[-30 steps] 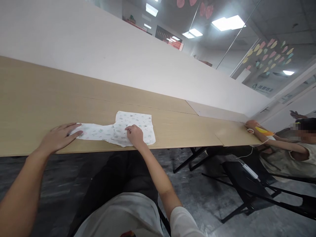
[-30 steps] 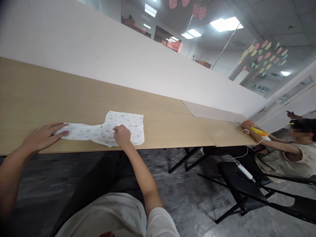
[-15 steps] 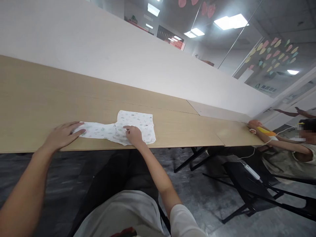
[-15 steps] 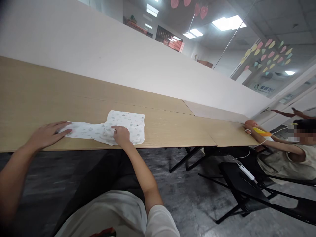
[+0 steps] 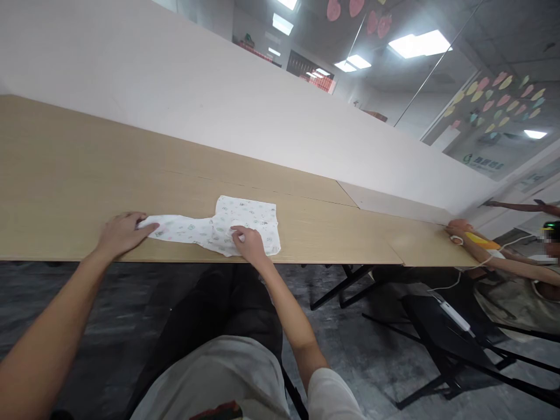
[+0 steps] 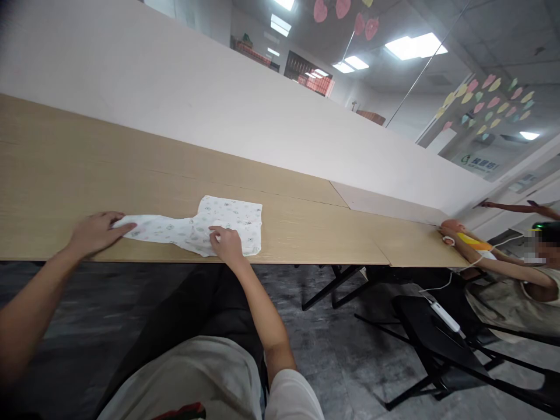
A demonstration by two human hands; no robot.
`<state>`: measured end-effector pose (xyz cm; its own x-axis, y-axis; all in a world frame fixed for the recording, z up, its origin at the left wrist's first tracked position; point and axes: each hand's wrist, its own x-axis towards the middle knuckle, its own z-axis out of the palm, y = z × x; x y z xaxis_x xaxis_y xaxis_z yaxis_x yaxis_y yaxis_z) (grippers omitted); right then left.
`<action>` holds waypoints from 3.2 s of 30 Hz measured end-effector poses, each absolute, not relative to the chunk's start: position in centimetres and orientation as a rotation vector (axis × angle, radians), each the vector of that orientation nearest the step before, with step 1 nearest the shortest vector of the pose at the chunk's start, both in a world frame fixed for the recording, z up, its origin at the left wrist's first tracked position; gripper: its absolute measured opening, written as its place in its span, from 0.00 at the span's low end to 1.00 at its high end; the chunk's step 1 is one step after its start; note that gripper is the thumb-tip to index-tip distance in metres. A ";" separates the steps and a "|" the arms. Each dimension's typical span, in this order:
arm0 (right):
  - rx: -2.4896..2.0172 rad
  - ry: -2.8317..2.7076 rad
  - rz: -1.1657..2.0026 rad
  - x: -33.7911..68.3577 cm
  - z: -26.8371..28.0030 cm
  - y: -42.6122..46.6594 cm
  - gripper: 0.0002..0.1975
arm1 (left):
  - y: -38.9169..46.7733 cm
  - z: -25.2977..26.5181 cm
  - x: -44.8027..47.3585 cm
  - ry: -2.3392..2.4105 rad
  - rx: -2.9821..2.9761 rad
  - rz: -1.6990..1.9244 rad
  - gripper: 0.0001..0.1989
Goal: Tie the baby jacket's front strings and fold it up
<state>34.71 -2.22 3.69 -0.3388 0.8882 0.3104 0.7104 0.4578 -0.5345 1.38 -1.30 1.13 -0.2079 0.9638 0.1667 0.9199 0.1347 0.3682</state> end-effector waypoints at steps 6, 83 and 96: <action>-1.284 -1.795 0.497 39.0 4.9 -3.1 0.13 | -0.8 5.5 6.8 2.184 1.582 1.040 0.30; -1.136 -1.942 0.613 48.5 3.7 -1.6 0.11 | -4.0 3.9 12.6 1.360 2.248 0.910 0.34; -1.830 -1.464 0.547 42.6 4.4 11.2 0.10 | 10.3 4.5 15.5 1.866 1.574 0.981 0.19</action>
